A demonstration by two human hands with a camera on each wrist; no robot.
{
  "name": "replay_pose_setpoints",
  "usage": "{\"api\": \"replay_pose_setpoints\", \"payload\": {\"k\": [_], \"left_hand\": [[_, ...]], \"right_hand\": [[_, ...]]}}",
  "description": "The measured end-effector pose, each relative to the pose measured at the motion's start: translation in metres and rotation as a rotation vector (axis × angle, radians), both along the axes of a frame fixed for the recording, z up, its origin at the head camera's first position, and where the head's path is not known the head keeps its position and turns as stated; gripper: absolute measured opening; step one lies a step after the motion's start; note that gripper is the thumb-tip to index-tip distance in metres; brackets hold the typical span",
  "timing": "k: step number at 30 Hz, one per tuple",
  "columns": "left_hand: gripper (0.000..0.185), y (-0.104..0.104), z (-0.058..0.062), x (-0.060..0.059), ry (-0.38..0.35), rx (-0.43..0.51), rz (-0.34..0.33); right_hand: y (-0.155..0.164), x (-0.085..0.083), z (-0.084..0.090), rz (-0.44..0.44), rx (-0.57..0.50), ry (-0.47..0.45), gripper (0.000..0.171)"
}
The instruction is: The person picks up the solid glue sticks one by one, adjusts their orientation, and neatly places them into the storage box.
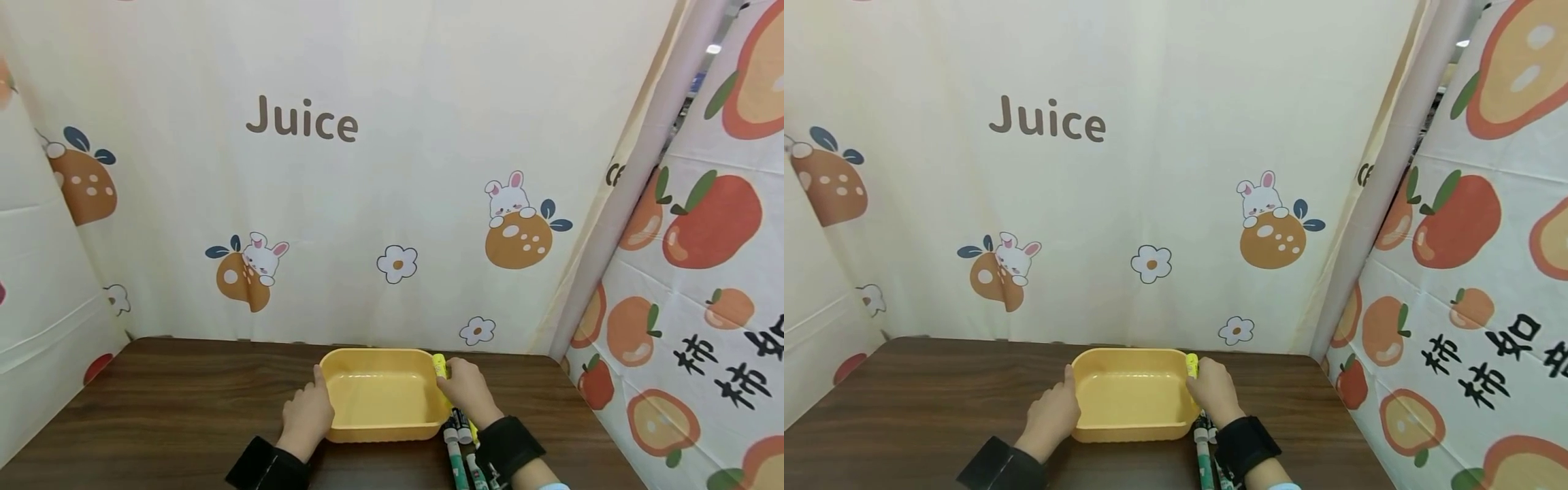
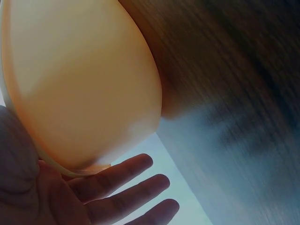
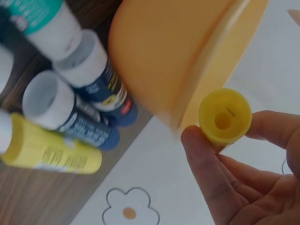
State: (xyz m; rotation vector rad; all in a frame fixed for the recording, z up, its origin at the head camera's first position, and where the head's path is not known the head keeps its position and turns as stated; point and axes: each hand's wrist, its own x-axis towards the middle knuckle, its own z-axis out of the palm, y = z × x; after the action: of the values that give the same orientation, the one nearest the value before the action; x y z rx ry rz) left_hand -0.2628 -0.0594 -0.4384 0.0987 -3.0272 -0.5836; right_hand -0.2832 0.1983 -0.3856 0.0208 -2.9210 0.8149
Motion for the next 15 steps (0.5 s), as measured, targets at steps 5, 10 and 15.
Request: {"api": "replay_pose_setpoints", "payload": {"k": [5,10,15], "left_hand": [[0.06,0.0,0.0,-0.001,0.005,-0.004,0.007],[0.059,0.001,0.002,0.001,0.007,0.002,0.012],[0.06,0.0,0.002,0.003,0.023,0.005,0.014]], "right_hand": [[-0.012,-0.003,-0.005,0.031,-0.011,0.017,0.033],[-0.024,-0.005,-0.017,0.045,0.036,0.028,0.008],[-0.036,-0.005,-0.033,0.053,0.155,0.064,0.023]]}}
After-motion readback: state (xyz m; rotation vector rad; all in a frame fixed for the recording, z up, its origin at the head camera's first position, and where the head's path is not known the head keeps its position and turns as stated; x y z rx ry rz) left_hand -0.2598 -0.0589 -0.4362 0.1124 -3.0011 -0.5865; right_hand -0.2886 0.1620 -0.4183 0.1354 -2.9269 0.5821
